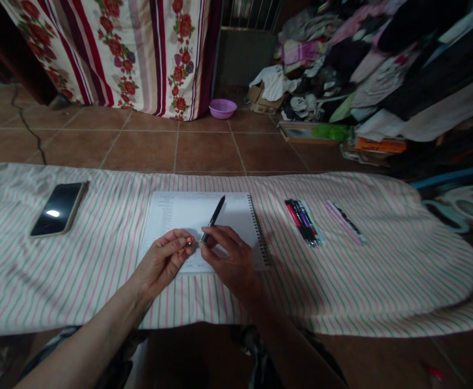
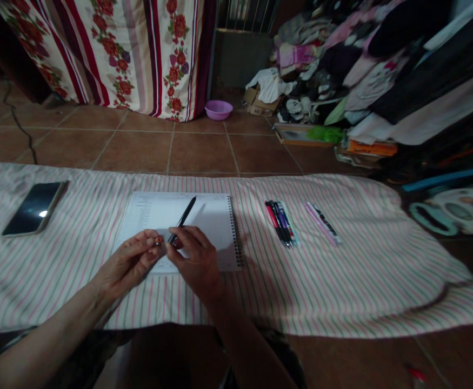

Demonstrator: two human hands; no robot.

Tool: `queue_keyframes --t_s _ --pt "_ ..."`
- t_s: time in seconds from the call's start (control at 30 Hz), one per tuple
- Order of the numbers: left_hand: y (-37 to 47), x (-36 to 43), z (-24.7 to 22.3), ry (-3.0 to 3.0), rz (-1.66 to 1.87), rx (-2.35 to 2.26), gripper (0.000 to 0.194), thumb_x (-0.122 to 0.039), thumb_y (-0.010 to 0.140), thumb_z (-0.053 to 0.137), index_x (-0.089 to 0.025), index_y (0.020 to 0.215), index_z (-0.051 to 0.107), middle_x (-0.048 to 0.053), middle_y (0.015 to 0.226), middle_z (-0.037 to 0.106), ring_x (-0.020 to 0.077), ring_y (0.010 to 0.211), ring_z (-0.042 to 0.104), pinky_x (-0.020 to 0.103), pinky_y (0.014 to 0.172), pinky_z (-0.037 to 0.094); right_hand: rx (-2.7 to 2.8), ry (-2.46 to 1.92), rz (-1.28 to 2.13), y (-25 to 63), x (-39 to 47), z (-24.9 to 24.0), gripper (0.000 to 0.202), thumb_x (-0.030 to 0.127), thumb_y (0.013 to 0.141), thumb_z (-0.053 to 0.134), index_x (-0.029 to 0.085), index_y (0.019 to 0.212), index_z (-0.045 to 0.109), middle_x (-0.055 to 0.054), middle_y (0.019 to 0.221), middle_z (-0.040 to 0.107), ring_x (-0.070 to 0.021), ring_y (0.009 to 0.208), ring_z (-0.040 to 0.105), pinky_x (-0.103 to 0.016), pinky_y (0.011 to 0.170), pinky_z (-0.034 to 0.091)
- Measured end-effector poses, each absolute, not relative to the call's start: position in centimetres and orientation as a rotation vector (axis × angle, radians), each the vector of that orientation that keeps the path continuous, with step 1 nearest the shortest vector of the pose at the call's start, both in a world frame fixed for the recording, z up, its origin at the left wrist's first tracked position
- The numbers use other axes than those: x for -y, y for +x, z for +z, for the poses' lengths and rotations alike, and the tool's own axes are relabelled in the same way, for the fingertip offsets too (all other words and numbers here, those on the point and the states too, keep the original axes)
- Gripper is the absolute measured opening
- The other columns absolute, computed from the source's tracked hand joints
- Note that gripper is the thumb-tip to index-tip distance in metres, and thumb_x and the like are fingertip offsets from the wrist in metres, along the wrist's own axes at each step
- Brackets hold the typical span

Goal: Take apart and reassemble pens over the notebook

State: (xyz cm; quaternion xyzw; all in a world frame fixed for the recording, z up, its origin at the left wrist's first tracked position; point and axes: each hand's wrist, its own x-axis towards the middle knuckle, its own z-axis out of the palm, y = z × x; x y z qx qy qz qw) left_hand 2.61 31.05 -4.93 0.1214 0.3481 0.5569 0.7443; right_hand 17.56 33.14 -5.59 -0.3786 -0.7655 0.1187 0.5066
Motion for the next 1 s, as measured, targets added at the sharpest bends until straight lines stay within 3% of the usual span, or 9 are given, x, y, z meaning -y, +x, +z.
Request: queue_keyframes --t_s 0.7,0.9,1.0 --pt "2.42 -30.7 -5.16 0.366 1.152 -0.824 0.008 -0.01 0.07 0.068 -0.01 0.076 0.064 0.004 0.072 0.062 0.0072 0.063 0.057 0.014 0.061 0.047 1.904 -0.902 0.206 17.39 -33.2 -6.01 0.023 0.011 0.077 0.056 0.02 0.098 0.056 -0.003 0.08 0.061 -0.0108 0.063 0.059 -0.025 0.065 0.056" --pt "2.48 -30.66 -4.96 0.379 1.121 -0.865 0.011 -0.015 0.069 0.069 -0.011 0.075 0.062 0.003 0.068 0.06 0.0061 0.059 0.054 0.012 0.051 0.043 1.905 -0.904 0.197 17.4 -33.17 -6.0 0.022 0.012 0.078 0.055 0.021 0.098 0.056 -0.003 0.08 0.061 -0.0116 0.065 0.06 -0.026 0.065 0.056" --pt "2.65 -30.59 -4.78 0.397 1.099 -0.895 0.015 -0.021 0.069 0.07 -0.011 0.069 0.058 0.002 0.066 0.058 0.0044 0.052 0.049 0.01 0.038 0.031 1.888 -0.897 0.22 17.34 -33.18 -6.04 0.022 0.012 0.078 0.055 0.02 0.098 0.056 -0.004 0.08 0.061 -0.0109 0.063 0.059 -0.025 0.066 0.055"
